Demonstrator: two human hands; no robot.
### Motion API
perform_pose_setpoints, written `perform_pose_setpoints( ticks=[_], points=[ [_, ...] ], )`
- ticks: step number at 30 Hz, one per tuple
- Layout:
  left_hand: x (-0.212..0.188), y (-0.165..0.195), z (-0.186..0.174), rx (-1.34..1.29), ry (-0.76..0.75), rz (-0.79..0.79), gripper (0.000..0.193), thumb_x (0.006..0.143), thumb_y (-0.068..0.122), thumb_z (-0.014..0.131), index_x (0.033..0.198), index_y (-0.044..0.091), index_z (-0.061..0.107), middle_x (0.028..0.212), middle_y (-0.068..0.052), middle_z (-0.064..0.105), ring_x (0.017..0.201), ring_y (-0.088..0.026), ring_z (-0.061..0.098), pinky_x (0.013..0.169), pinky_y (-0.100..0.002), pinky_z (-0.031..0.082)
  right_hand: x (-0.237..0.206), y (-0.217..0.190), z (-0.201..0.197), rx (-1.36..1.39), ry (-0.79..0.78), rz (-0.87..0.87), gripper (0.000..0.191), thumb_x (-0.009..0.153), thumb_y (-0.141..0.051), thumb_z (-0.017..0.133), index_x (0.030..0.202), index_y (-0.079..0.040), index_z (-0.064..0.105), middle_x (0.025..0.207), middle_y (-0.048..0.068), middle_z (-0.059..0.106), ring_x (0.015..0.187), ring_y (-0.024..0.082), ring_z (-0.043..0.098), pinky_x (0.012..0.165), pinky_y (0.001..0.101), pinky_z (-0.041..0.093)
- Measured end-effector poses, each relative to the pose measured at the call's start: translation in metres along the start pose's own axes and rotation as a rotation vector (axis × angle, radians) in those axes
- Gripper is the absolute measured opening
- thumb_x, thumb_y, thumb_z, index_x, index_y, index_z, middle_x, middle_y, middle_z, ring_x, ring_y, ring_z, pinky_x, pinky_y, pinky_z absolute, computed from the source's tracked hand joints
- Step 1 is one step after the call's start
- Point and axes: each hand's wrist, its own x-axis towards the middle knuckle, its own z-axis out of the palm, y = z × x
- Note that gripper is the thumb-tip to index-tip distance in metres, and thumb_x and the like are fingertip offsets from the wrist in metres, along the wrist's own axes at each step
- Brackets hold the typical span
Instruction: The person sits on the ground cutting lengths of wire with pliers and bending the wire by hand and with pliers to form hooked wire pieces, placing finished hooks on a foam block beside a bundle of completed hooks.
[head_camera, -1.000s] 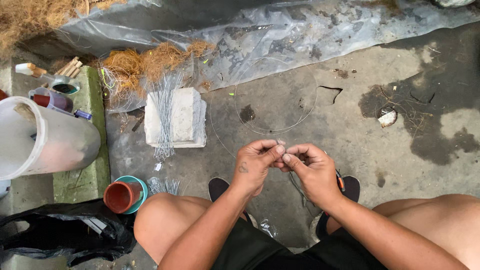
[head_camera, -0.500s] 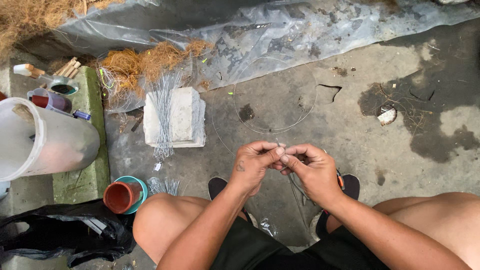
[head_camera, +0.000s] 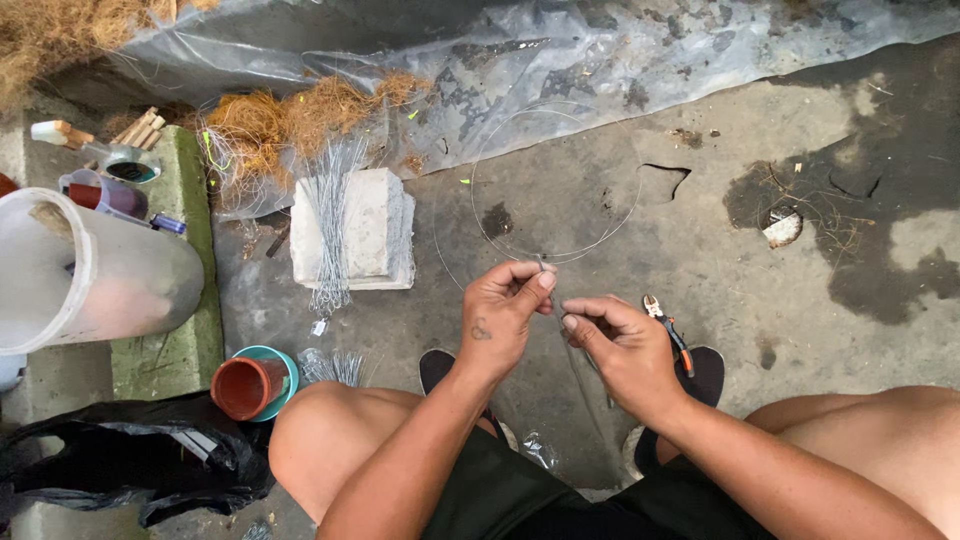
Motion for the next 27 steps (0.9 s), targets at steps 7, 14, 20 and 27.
perform_pose_setpoints(
  ticks=[7, 14, 20, 27],
  points=[
    [-0.0007, 0.0005, 0.0030, -0.071, -0.004, -0.047, 0.020, 0.094, 0.011, 0.074, 0.109, -0.003, 0.072, 0.091, -0.005, 0.071, 0.074, -0.011, 0.065, 0.070, -0.027, 0.057, 0.0009, 0.0026, -0.0006, 0.079, 0.016, 0.056, 0.019, 0.094, -0.003, 0.068, 0.111, 0.003, 0.074, 0.099, 0.008, 0.074, 0.084, 0.014, 0.074, 0.075, 0.0289, 0.061],
    [-0.0024, 0.0027, 0.0040, -0.088, -0.018, -0.060, 0.021, 0.095, 0.010, 0.074, 0.110, -0.003, 0.072, 0.090, -0.005, 0.070, 0.075, -0.012, 0.065, 0.070, -0.027, 0.056, 0.0011, 0.0037, -0.0014, 0.149, -0.020, 0.043, 0.020, 0.096, -0.002, 0.066, 0.114, 0.004, 0.073, 0.101, 0.010, 0.076, 0.085, 0.015, 0.073, 0.075, 0.0289, 0.060],
    [-0.0031, 0.0048, 0.0039, -0.109, -0.029, -0.067, 0.023, 0.094, 0.009, 0.074, 0.112, -0.005, 0.072, 0.091, -0.006, 0.072, 0.075, -0.012, 0.065, 0.070, -0.027, 0.056, 0.0019, 0.0037, -0.0019, 0.153, -0.024, 0.036, 0.020, 0.096, -0.001, 0.066, 0.114, 0.004, 0.073, 0.102, 0.011, 0.076, 0.085, 0.016, 0.074, 0.074, 0.0290, 0.060],
    [-0.0017, 0.0008, 0.0033, -0.109, -0.017, -0.069, 0.022, 0.093, 0.008, 0.074, 0.111, -0.005, 0.072, 0.091, -0.007, 0.073, 0.074, -0.012, 0.065, 0.070, -0.028, 0.056, 0.0027, 0.0033, -0.0024, 0.165, -0.032, 0.043, 0.020, 0.096, 0.000, 0.065, 0.113, 0.003, 0.074, 0.105, 0.010, 0.076, 0.085, 0.016, 0.074, 0.074, 0.0290, 0.060]
  ],
)
